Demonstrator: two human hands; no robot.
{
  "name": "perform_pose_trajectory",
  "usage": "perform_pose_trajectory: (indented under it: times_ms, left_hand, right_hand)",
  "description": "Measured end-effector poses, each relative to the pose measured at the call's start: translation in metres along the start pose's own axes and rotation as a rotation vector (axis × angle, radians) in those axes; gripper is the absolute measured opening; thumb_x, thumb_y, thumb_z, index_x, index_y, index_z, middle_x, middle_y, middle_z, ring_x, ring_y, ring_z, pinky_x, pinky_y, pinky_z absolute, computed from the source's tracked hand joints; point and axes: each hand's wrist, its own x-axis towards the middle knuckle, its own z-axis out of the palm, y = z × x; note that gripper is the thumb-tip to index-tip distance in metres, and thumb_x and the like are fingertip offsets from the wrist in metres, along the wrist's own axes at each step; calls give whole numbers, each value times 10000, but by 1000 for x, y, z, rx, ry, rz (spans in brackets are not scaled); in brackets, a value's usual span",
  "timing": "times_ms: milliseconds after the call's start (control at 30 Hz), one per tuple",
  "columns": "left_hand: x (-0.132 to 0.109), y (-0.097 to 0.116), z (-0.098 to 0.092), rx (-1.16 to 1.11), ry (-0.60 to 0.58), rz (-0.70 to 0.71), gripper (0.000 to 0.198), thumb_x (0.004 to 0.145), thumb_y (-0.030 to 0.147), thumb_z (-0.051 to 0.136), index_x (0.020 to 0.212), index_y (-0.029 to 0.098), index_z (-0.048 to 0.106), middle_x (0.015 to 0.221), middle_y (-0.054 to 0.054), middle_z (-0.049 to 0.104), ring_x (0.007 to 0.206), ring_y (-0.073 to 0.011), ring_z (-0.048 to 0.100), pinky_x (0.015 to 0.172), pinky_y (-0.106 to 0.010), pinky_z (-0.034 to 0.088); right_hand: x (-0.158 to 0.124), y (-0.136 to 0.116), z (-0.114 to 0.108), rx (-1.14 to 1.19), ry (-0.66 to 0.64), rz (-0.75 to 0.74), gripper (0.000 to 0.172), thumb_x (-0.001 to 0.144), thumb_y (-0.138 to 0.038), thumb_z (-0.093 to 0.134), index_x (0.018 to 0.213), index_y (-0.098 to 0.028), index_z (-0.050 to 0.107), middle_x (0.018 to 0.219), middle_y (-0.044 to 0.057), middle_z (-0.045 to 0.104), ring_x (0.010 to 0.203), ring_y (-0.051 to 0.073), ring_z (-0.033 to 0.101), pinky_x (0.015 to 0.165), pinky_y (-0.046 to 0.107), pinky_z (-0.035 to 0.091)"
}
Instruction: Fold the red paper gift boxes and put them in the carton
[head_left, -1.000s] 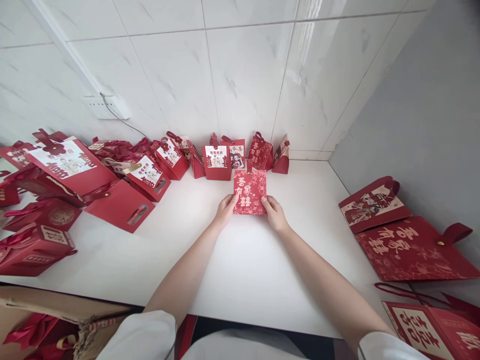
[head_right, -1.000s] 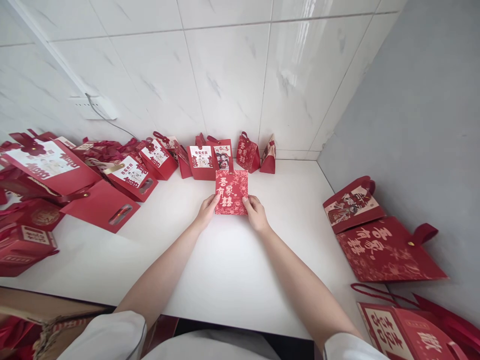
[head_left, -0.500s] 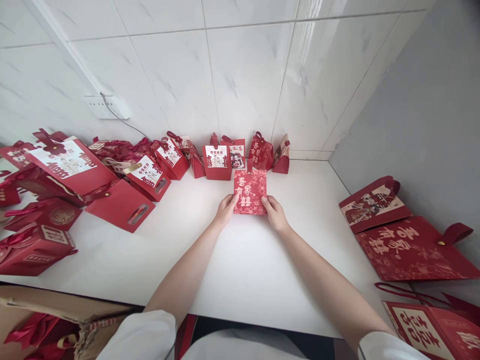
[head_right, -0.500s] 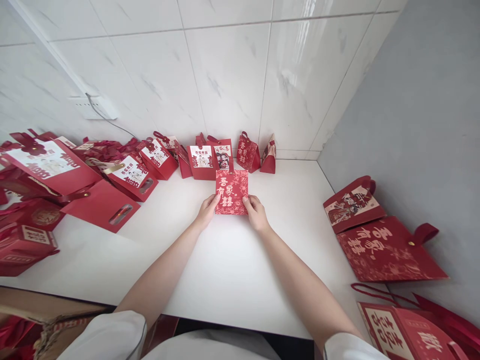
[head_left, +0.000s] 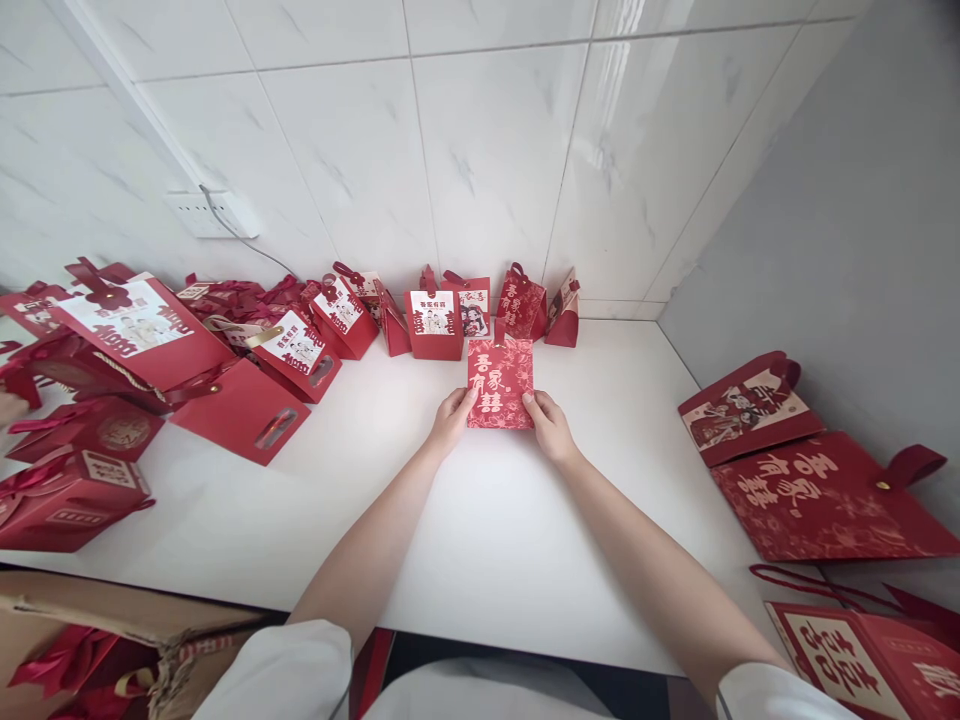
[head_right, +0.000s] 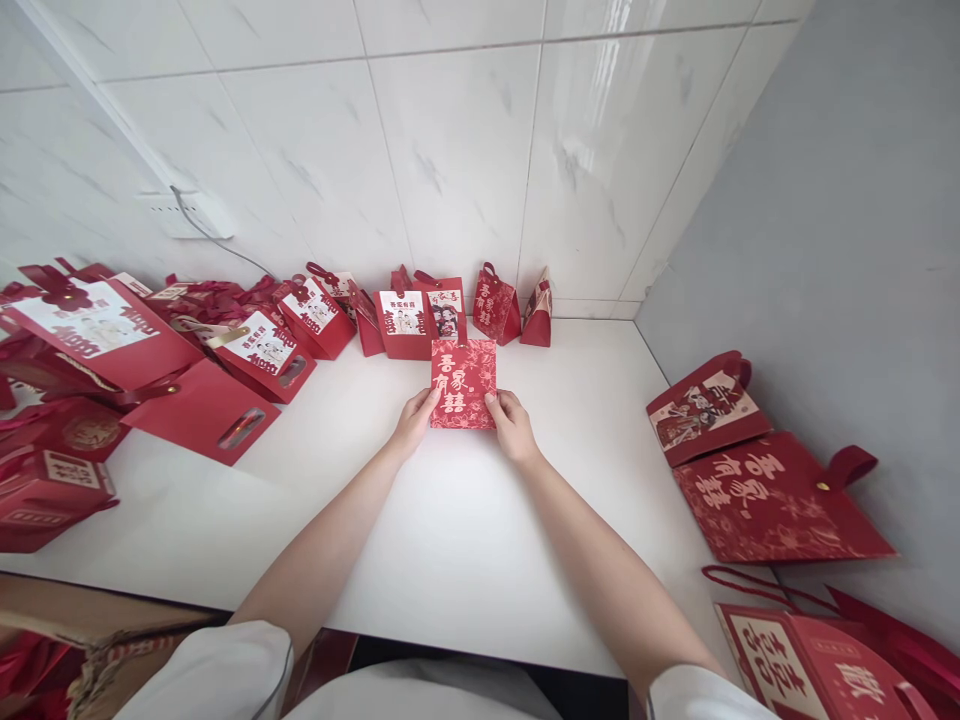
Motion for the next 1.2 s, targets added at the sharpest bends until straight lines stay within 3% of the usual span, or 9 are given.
perform_pose_trajectory:
  times_ms: [200,433,633,733,967,1200]
  left_hand:
    - [0,0,0,-7,-5,-9,448,778,597,593,886,166,646,774,-34,651,857,-200,606,824,-312,461]
    - [0,-2,0,-15,13,-5,426,783,583,597,876,171,654,784,-36,653,879,-210,605,847,-324,455]
    - [0,-1,0,-3,-7,6,419,801,576,577,865,168,650,841,-40,664,905,-200,598,862,-309,443]
    - [0,-3,0,8,-36,17,422,816,569,562,904,165,652,874,-38,660,910,-192,594,861,-302,440]
    - [0,-4,-1,28,-59,24,408,833,559,545,908,170,645,871,-33,649,899,-183,589,847,-291,440]
    - [1,-2,0,-25,8,8,406,803,579,570,831,179,636,799,-28,649,837,-182,591,807,-293,450]
  right_hand:
    - [0,-2,0,-19,-1,-4,464,877,-622,464,827,-192,631,1106,75,613,1005,228,546,943,356,395]
    - [-2,-1,0,-84,-5,-39,385,888,-550,470,936,-202,626,1078,70,606,1024,230,541,958,364,386]
    - [0,2,-1,175,114,-16,300,875,-454,364,789,-206,510,1256,59,548,1039,217,567,831,350,480]
    - [3,3,-2,251,140,64,287,861,-475,417,806,-208,503,1181,71,579,949,207,604,778,352,507]
    - [5,11,-2,27,223,-35,294,828,-441,526,954,-190,609,1117,96,599,1008,208,574,905,370,473]
    - [6,16,-1,116,230,-17,309,845,-462,529,976,-187,578,1115,93,586,984,198,572,869,372,495]
